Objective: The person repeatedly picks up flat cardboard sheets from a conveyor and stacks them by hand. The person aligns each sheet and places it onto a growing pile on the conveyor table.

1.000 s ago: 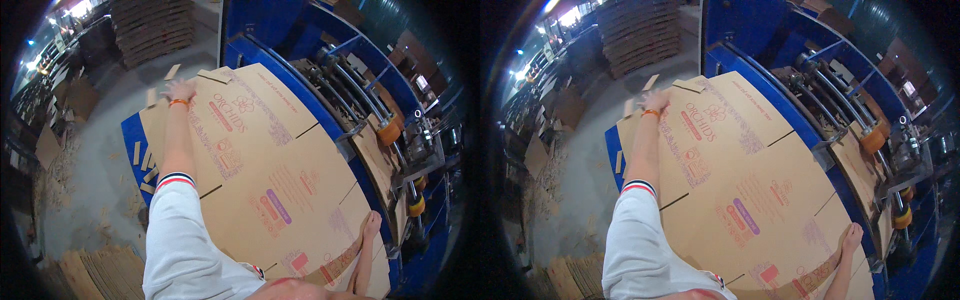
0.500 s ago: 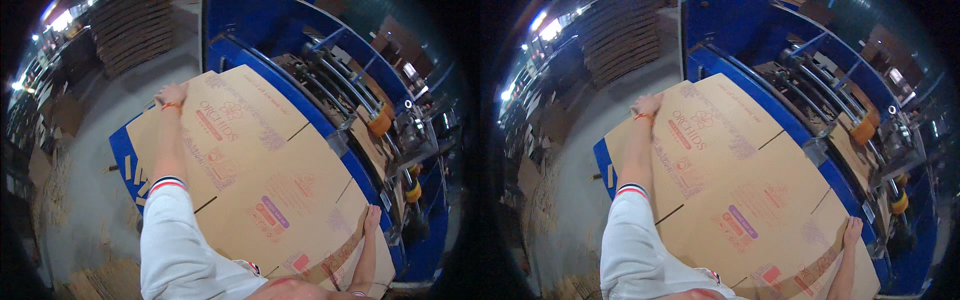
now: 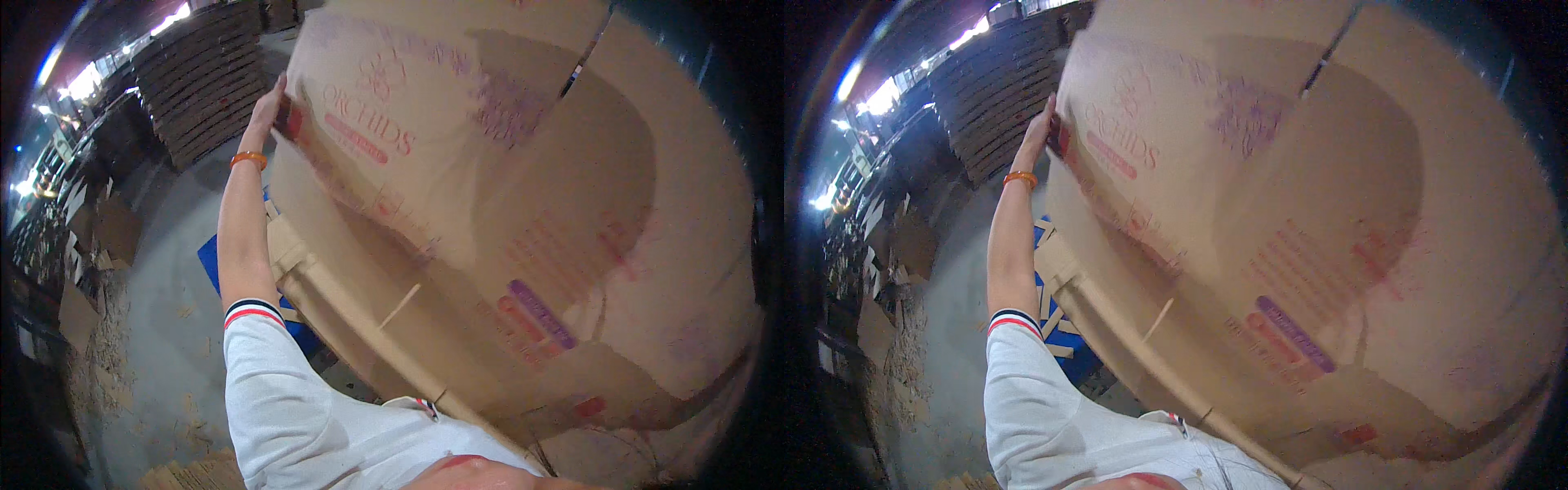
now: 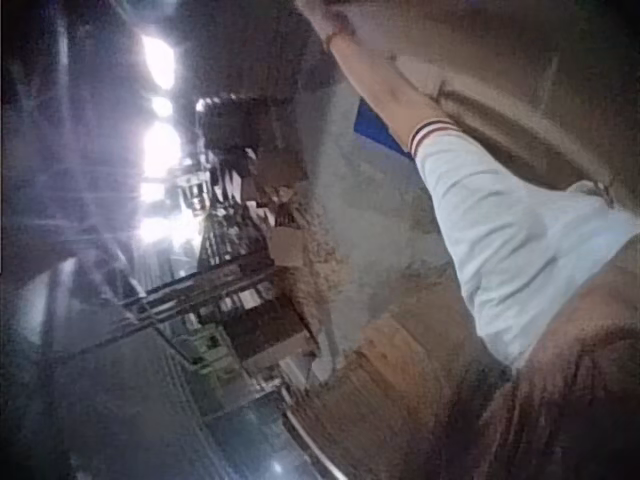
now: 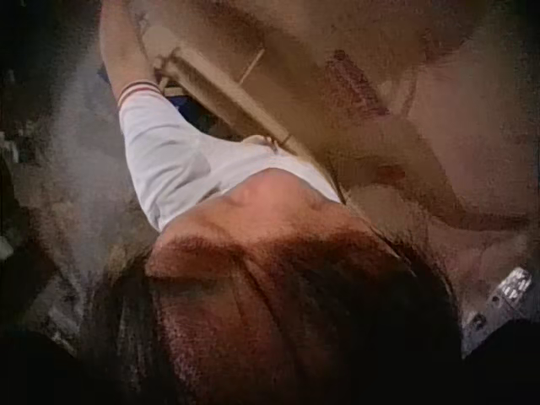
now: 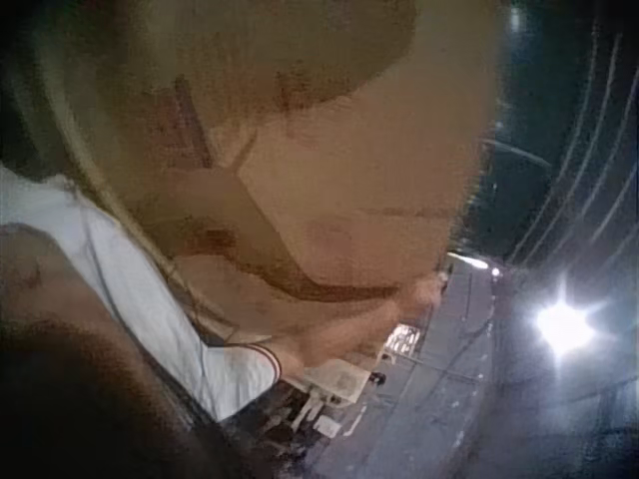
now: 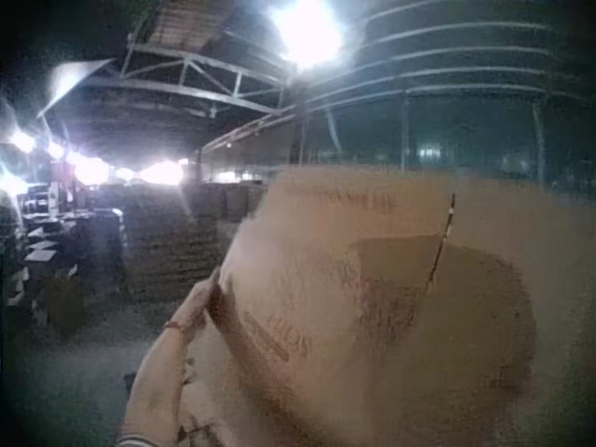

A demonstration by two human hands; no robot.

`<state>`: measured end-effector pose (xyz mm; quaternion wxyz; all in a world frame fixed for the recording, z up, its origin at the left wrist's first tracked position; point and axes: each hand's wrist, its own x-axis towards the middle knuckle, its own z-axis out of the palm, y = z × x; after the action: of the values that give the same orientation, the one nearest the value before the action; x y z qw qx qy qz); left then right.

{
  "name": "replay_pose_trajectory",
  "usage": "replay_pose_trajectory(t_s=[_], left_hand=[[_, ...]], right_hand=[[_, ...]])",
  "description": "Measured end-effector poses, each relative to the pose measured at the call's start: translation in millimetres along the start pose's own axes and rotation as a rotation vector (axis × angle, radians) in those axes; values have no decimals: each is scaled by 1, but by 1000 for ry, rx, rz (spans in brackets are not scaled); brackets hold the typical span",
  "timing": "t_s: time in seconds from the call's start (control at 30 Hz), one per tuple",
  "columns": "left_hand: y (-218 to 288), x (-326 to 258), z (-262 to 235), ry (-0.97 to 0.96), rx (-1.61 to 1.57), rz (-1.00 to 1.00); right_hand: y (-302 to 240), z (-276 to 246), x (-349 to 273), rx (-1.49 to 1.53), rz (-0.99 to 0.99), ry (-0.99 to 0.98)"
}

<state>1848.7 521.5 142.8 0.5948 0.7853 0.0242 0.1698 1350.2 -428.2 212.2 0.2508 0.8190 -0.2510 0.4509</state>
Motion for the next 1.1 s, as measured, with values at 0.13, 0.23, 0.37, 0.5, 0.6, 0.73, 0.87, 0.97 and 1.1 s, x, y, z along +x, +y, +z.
replay_pose_trajectory(t_s=[0.13, 0.23, 0.37, 0.5, 0.6, 0.73, 0.87, 0.97, 1.1], left_hand=[[68, -43, 12, -96, -716, 57], [94, -90, 56, -84, -846, 170], [104, -119, 70, -40, -356, 376], [112, -158, 105, 15, -1002, -83], [76, -214, 99, -73, -482, 411], [104, -386, 80, -435, -1404, -277], [27, -427, 75, -129, -681, -495], [40, -459, 66, -214, -625, -376], [79, -454, 81, -302, -484, 26]], right_hand=[[72, -100, -41, -67, 54, 131], [115, -170, -83, -128, 92, 193], [155, -239, -143, -164, 143, 294], [165, -314, -208, -196, 143, 443], [101, -346, -258, -95, 100, 607], [-49, -379, -341, 55, 92, 568], [-65, -390, -403, 135, 215, 479], [-12, -392, -428, -218, 862, 480], [153, -389, -554, 865, 1796, 521]])
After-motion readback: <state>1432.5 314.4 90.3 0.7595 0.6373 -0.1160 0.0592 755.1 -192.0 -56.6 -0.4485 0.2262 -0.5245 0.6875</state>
